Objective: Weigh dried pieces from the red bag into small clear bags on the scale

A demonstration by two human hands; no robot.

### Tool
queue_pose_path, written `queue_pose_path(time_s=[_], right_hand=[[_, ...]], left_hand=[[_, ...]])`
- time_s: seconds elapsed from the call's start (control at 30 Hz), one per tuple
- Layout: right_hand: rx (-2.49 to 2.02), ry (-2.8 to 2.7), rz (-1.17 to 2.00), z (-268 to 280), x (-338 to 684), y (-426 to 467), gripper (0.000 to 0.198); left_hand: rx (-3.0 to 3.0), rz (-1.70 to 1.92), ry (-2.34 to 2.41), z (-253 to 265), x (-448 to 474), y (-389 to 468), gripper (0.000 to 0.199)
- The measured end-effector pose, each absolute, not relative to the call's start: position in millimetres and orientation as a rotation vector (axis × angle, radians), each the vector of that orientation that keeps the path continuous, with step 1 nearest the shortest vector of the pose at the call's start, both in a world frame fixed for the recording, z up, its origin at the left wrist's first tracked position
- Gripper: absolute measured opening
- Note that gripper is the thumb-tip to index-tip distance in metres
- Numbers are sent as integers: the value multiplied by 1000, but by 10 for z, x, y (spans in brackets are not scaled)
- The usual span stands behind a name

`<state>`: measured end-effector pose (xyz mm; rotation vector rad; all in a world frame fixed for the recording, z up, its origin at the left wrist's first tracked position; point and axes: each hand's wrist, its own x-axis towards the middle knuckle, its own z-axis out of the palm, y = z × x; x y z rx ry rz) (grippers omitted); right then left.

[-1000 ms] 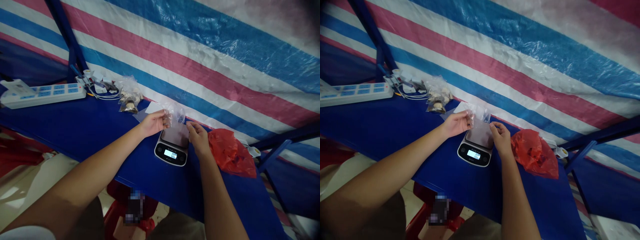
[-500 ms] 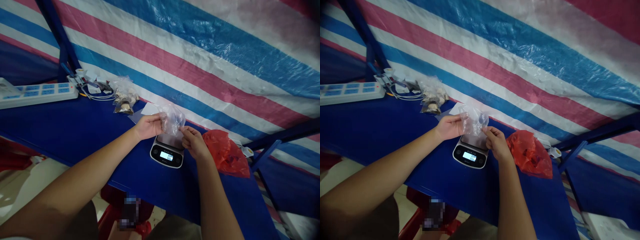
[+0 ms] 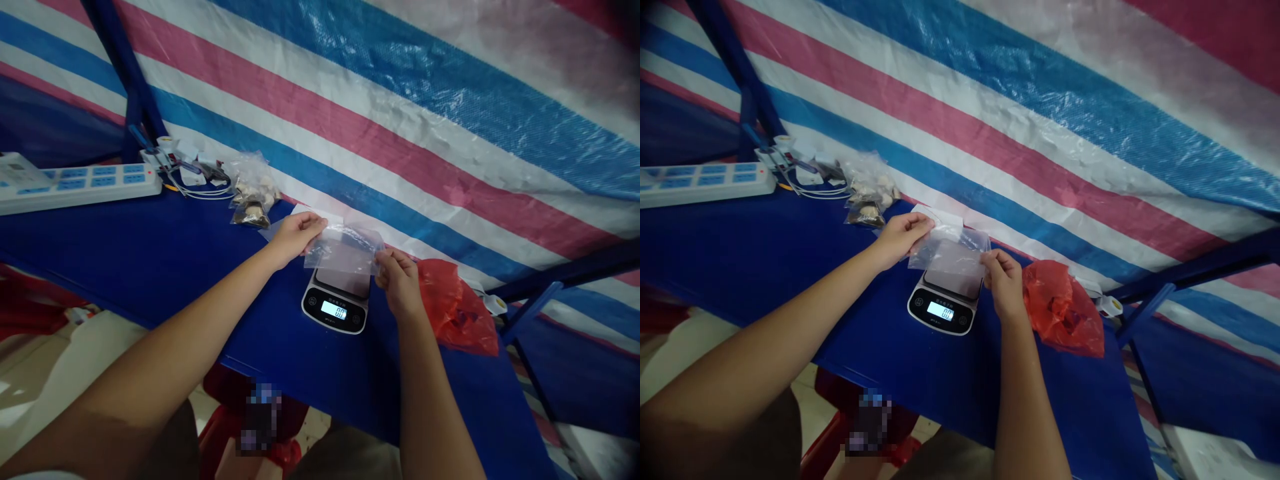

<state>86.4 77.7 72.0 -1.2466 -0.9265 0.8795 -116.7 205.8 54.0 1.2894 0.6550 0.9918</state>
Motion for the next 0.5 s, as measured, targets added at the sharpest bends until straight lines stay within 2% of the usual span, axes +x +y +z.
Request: queue_pose_path(time_s=[0.17, 0.33, 0.4, 0.5], right_hand=[[-1227, -974, 847, 710, 888, 773, 29], [-1271, -1200, 974, 794, 863, 676, 24], [-1270, -1331, 1160, 855, 821, 613, 22], [-1219, -1580, 1519, 925, 758, 535, 22]], left_hand=[[1302, 1129, 854, 512, -1176, 2161, 30], [1297, 1226, 733, 663, -1375, 2232, 38], [1376, 1000, 572, 770, -1477, 2185, 49], [1468, 408, 294, 896, -1562, 2053, 68]])
